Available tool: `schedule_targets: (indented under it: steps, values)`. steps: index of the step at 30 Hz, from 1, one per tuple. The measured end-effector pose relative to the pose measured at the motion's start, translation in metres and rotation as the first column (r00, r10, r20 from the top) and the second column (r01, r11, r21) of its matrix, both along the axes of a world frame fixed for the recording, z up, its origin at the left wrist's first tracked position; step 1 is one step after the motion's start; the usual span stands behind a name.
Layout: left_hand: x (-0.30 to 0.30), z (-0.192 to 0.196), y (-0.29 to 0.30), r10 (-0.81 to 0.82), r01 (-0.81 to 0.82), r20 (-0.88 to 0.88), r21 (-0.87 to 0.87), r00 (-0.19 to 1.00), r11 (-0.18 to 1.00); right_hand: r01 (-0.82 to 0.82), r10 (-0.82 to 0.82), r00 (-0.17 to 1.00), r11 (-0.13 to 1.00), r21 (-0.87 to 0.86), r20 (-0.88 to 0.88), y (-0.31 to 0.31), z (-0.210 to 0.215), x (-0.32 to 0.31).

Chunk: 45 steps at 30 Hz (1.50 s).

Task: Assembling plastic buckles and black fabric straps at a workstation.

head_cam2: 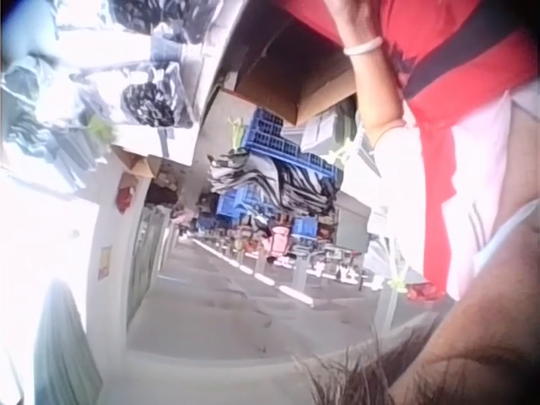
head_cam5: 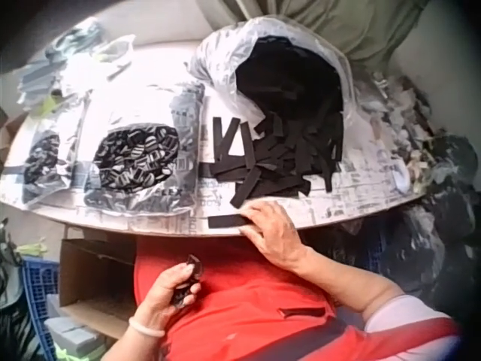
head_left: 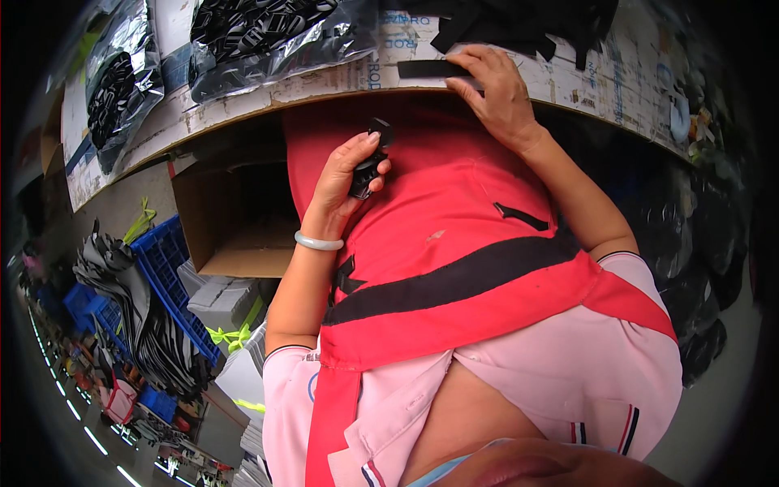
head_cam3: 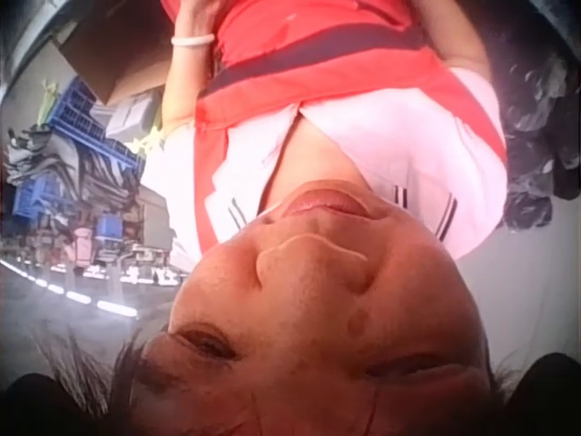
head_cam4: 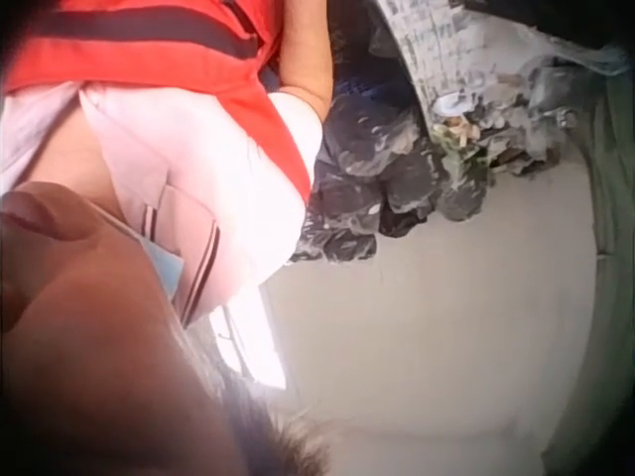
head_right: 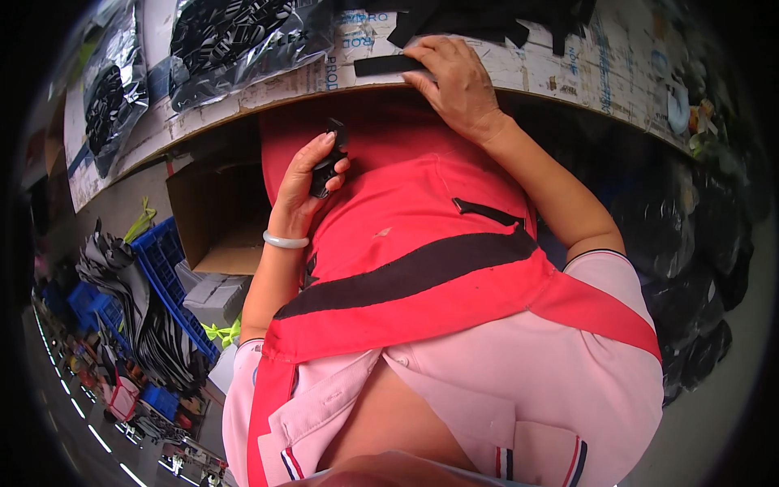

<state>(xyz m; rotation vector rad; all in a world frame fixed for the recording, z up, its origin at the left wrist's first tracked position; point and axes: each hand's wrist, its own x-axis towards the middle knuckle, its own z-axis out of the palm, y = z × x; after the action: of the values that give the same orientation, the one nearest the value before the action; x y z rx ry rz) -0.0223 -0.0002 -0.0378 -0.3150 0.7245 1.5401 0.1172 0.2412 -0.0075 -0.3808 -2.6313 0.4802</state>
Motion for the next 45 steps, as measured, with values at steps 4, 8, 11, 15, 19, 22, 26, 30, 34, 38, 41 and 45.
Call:
schedule_targets:
  steps: [4,8,11,15,19,22,26,30,34,38,41,45]
  values:
    - [0.000,0.012,0.003,-0.152,0.134,-0.299,-0.080,0.942,0.988,-0.002,0.002,1.000,1.000,0.001,-0.014,-0.023,-0.005,-0.005]
    - [-0.001,0.022,0.008,-0.163,0.087,-0.517,-0.169,0.841,0.982,-0.122,0.120,0.983,0.993,-0.002,-0.139,-0.019,-0.014,-0.015]
    - [-0.005,0.030,0.008,-0.162,0.030,-0.657,-0.206,0.737,0.978,-0.172,0.126,0.980,0.928,-0.331,-0.155,-0.039,0.008,-0.022]
    - [-0.003,0.034,0.010,-0.160,-0.012,-0.692,-0.238,0.704,0.971,0.148,0.171,0.962,0.328,-0.933,0.213,-0.063,0.044,-0.019]
    - [0.001,0.029,0.012,-0.134,-0.062,-0.811,-0.205,0.570,0.977,0.288,0.189,0.931,0.140,-0.947,0.311,-0.069,0.038,-0.018]
    - [0.001,0.017,0.008,-0.138,-0.101,-0.932,-0.181,0.335,0.978,0.319,0.175,0.928,0.081,-0.944,0.329,-0.071,0.032,-0.019]
    - [-0.001,0.019,0.013,-0.060,-0.122,-0.986,-0.041,-0.154,0.992,0.206,0.072,0.977,-0.074,-0.976,0.201,-0.075,0.022,-0.021]
    - [-0.005,0.019,0.013,-0.031,-0.132,-0.977,-0.003,-0.210,0.991,0.180,0.042,0.983,-0.069,-0.981,0.178,-0.078,0.021,-0.024]
    - [-0.004,0.020,0.012,-0.030,-0.114,-0.970,-0.002,-0.240,0.993,0.133,0.028,0.991,-0.096,-0.986,0.131,-0.081,0.017,-0.025]
    - [-0.005,0.015,0.009,-0.057,-0.150,-0.993,-0.041,-0.103,0.988,0.087,0.038,0.996,-0.070,-0.994,0.085,-0.081,0.005,-0.028]
    - [-0.003,0.016,0.007,-0.078,-0.172,-0.994,-0.090,0.078,0.981,0.082,0.076,0.994,-0.068,-0.994,0.077,-0.081,0.005,-0.028]
    - [-0.001,0.019,0.009,0.111,-0.062,-0.948,0.135,-0.300,0.989,0.151,0.186,0.978,-0.315,-0.937,0.096,-0.071,0.000,-0.032]
